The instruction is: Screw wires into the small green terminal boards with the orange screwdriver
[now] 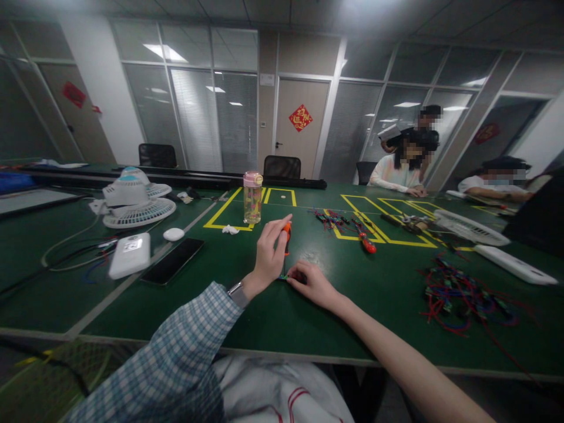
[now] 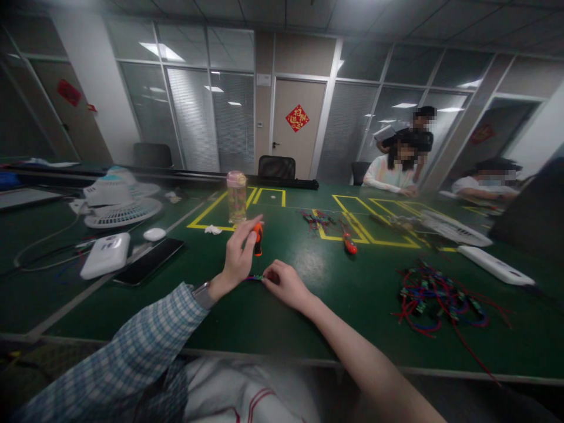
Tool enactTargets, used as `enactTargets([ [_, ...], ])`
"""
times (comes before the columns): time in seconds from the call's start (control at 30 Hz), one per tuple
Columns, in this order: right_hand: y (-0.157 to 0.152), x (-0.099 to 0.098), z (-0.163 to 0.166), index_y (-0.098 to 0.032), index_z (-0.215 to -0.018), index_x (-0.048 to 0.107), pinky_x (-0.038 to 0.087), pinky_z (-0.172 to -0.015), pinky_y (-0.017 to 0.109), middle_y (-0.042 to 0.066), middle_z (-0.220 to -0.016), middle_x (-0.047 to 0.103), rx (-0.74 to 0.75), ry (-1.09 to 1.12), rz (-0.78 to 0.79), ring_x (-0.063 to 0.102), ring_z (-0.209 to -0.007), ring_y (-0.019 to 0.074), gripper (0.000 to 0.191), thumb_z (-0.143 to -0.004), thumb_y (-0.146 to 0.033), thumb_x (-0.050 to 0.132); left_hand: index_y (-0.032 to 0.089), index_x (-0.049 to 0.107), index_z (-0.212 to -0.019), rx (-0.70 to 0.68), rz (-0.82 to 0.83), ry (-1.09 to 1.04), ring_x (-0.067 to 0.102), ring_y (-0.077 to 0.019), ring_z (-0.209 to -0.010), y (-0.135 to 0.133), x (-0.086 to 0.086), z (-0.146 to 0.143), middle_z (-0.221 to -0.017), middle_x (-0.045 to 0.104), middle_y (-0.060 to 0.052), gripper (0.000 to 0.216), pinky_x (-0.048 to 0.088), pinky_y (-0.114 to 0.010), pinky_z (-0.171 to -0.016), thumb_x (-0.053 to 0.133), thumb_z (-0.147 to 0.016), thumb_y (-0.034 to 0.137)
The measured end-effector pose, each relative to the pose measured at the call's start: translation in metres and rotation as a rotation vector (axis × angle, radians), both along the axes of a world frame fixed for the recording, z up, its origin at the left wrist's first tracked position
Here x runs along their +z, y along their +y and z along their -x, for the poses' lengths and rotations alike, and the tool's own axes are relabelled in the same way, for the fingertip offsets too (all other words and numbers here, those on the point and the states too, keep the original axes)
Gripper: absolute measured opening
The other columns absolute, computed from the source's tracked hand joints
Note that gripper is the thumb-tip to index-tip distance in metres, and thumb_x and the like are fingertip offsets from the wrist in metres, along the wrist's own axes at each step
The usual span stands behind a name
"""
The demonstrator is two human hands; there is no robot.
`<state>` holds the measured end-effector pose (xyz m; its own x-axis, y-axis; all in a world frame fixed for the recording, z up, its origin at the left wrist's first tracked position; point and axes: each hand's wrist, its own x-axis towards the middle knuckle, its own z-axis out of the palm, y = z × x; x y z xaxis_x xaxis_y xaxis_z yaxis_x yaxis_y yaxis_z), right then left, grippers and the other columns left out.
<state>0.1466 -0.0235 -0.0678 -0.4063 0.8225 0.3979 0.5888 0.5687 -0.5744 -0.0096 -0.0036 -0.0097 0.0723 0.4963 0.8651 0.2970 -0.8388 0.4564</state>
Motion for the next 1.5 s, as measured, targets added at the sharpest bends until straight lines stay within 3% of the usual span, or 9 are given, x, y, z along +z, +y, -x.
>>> enactTargets([
  [0.33, -0.0008, 0.0004, 0.0001, -0.016, -0.081, 0.062, 0.041, -0.06, 0.024, 0.0, -0.074, 0.055, -0.005, 0.004, 0.003, 0.051, -0.065, 0.013, 0.004, -0.079, -0.012, 0.061, 0.021, 0.061, -0.11, 0.073, -0.021, 0.008, 0.055, -0.0161, -0.088, 0.0022, 0.0, -0.0013, -0.094, 0.057, -0.004, 0.023, 0.047, -0.031, -0.083, 0.058, -0.088, 0.025],
  [0.57, -0.0011, 0.0009, -0.0003, -0.015, -0.081, 0.062, 0.041, -0.061, 0.024, 0.0, -0.074, 0.054, 0.004, 0.002, 0.007, 0.051, -0.065, 0.0128, 0.004, -0.08, -0.012, 0.061, 0.022, 0.052, -0.125, -0.043, 0.028, 0.013, 0.056, -0.0175, -0.109, 0.0001, 0.0006, 0.0003, -0.118, 0.06, -0.008, 0.033, 0.044, -0.034, -0.096, 0.036, -0.097, 0.02],
  [0.73, 0.0006, -0.0021, -0.0011, -0.016, -0.082, 0.062, 0.041, -0.06, 0.024, 0.0, -0.075, 0.054, 0.002, -0.001, -0.002, 0.051, -0.065, 0.0125, 0.004, -0.08, -0.012, 0.061, 0.022, 0.055, -0.122, -0.002, 0.007, -0.004, 0.059, -0.0159, -0.097, 0.0023, 0.0001, -0.0019, -0.106, 0.063, -0.005, 0.029, 0.047, -0.031, -0.088, 0.046, -0.094, 0.021],
  [0.87, 0.0016, -0.0034, -0.0011, -0.016, -0.082, 0.062, 0.041, -0.061, 0.024, 0.0, -0.075, 0.055, -0.002, 0.003, -0.003, 0.051, -0.065, 0.0125, 0.004, -0.08, -0.012, 0.061, 0.022, 0.061, -0.112, 0.079, -0.048, -0.023, 0.055, -0.0152, -0.088, 0.0034, -0.0009, -0.0017, -0.094, 0.057, -0.003, 0.025, 0.047, -0.029, -0.082, 0.059, -0.088, 0.027],
  [1.1, -0.0003, -0.0001, -0.0005, -0.015, -0.081, 0.062, 0.04, -0.059, 0.024, 0.0, -0.074, 0.053, 0.003, 0.007, 0.004, 0.051, -0.064, 0.0123, 0.003, -0.08, -0.013, 0.061, 0.022, 0.054, -0.125, -0.029, -0.023, -0.001, 0.056, -0.0161, -0.099, 0.001, -0.0011, 0.0001, -0.108, 0.06, -0.007, 0.033, 0.045, -0.031, -0.088, 0.035, -0.098, 0.02],
  [1.23, 0.0003, -0.0012, -0.0008, -0.015, -0.081, 0.062, 0.04, -0.06, 0.024, 0.0, -0.073, 0.053, 0.002, 0.001, 0.002, 0.05, -0.064, 0.0126, 0.003, -0.079, -0.013, 0.061, 0.021, 0.055, -0.122, 0.015, -0.032, -0.006, 0.057, -0.0165, -0.095, 0.0017, 0.0, -0.0016, -0.104, 0.061, -0.006, 0.03, 0.046, -0.032, -0.086, 0.043, -0.095, 0.022],
  [1.4, 0.0015, -0.0027, -0.0011, -0.015, -0.082, 0.062, 0.041, -0.06, 0.024, 0.0, -0.074, 0.053, 0.0, 0.006, 0.005, 0.051, -0.065, 0.0124, 0.004, -0.079, -0.012, 0.061, 0.021, 0.059, -0.117, 0.098, -0.084, -0.013, 0.052, -0.0144, -0.084, 0.0025, -0.0011, -0.0013, -0.089, 0.051, -0.002, 0.028, 0.046, -0.028, -0.08, 0.057, -0.089, 0.027],
  [1.5, 0.0015, -0.0026, -0.001, -0.016, -0.082, 0.062, 0.041, -0.061, 0.024, 0.0, -0.075, 0.054, 0.003, 0.001, -0.003, 0.051, -0.065, 0.0128, 0.004, -0.08, -0.012, 0.061, 0.022, 0.059, -0.117, 0.074, -0.089, -0.005, 0.053, -0.015, -0.089, 0.0015, -0.0016, -0.0001, -0.094, 0.051, -0.004, 0.027, 0.046, -0.029, -0.082, 0.052, -0.092, 0.028],
])
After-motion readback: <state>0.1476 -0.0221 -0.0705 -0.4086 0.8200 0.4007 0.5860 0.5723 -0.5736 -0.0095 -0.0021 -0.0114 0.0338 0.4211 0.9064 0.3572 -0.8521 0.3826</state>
